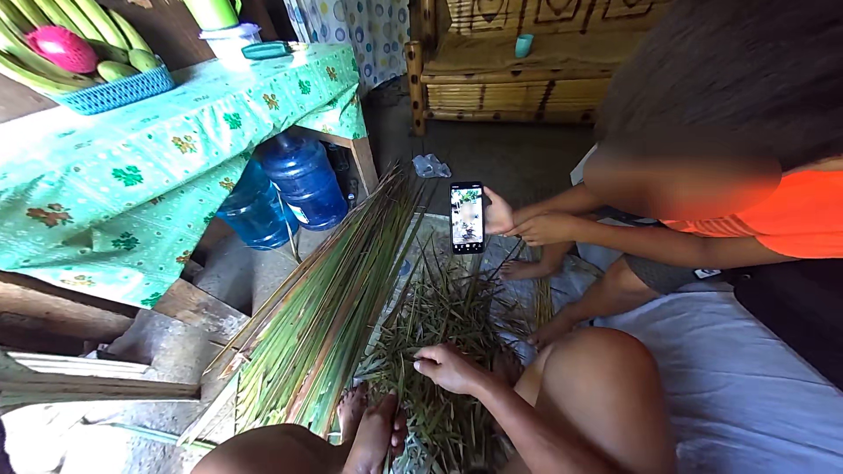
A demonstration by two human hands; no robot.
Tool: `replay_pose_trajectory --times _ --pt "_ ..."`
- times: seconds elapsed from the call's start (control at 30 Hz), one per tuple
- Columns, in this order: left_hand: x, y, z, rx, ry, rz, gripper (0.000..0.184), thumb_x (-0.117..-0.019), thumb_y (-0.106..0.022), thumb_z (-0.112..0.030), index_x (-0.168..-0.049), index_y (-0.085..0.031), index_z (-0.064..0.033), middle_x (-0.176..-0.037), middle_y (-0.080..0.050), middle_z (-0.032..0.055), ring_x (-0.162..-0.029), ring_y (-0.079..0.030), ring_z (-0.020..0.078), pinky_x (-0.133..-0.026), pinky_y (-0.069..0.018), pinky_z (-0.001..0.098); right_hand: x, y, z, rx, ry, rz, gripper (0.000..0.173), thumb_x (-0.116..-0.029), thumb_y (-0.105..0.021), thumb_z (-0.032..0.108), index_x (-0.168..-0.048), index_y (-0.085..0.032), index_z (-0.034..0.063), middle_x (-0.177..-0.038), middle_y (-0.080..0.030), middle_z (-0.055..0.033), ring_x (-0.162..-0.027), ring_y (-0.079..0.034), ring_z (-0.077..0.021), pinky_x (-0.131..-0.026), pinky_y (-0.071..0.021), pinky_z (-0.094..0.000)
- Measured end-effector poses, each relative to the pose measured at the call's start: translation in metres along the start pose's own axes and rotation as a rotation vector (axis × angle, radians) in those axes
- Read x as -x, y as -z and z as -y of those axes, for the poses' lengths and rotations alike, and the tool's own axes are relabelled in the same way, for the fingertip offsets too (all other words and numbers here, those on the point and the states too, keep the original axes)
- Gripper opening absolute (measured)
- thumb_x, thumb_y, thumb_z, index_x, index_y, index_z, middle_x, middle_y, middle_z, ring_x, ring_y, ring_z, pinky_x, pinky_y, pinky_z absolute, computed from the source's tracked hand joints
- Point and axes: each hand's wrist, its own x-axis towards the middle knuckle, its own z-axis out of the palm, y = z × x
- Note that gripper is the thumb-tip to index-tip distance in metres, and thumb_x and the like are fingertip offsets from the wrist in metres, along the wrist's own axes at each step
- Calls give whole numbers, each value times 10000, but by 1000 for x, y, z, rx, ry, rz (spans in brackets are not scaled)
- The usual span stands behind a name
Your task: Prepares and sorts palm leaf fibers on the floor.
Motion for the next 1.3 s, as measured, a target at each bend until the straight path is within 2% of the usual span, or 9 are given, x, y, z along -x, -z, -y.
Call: replay_pose_trajectory --times 0.23,0.37,0.47,0.57,0.67,0.73,0.93,1.03,1.3 --pt "2 -5 -2 -42 -29 -55 333 -1147 -269 -232 -1038 -516 -37 -647 -535 34 -446 -511 84 -410 -457 192 -3 -1 -2 12 -22 39 372 -1091 -464 275 -1264 -654 6 -1045 -672 -176 -890 -637 -259 -867 -507 -445" --pt "6 -9 -4 -22 -11 -57 277 -1148 -257 -211 -1152 -480 -45 -659 -528 45 -463 -546 109 -415 -489 218 3 -3 4 -151 -66 78 365 -1091 -486 291 -1285 -637 21 -801 -590 -69 -629 -514 -131 -627 -460 -304" --pt "3 -7 -3 4 -9 -65 274 -1150 -270 -232 -1228 -471 -63 -656 -495 30 -442 -496 89 -394 -447 202 8 -7 10 -193 -51 187 342 -1087 -494 280 -1250 -643 18 -742 -559 -42 -583 -473 -102 -574 -416 -277" --pt "2 -4 -2 50 1 -54 261 -1150 -263 -238 -1141 -470 -80 -613 -452 0 -403 -433 52 -367 -399 172 7 -15 12 -100 63 195 343 -1085 -490 259 -1214 -665 -6 -834 -610 -109 -672 -532 -164 -673 -469 -347" --pt "6 -2 -2 89 16 8 283 -1149 -237 -239 -1039 -454 -94 -579 -400 -38 -375 -370 18 -346 -351 144 2 -15 8 1 139 108 358 -1086 -477 239 -1257 -672 -9 -1106 -695 -199 -1006 -661 -282 -944 -499 -475" --pt "10 -2 -1 95 17 57 316 -1148 -218 -231 -990 -455 -94 -566 -393 -52 -366 -356 4 -342 -343 130 -1 -10 1 11 142 36 363 -1086 -473 237 -1273 -671 -3 -1175 -696 -203 -1107 -662 -294 -1012 -482 -488" --pt "6 0 -1 98 -20 -19 319 -1148 -226 -223 -991 -468 -86 -566 -405 -42 -371 -361 12 -346 -343 140 9 -19 13 -27 179 146 345 -1079 -484 233 -1192 -686 -24 -930 -667 -184 -790 -612 -260 -794 -504 -454" --pt "5 1 1 90 -24 -43 378 -1140 -178 -211 -921 -467 -101 -535 -398 -49 -363 -357 12 -341 -331 140 13 -25 19 34 232 200 347 -1079 -487 230 -1178 -698 -26 -1022 -700 -206 -953 -664 -297 -895 -503 -489" --pt "13 -3 2 139 2 16 341 -1149 -220 -246 -954 -457 -95 -540 -375 -62 -351 -342 -4 -332 -329 126 -2 -15 3 162 149 41 381 -1089 -459 300 -1254 -694 50 -1121 -717 -175 -1080 -677 -304 -976 -497 -520"
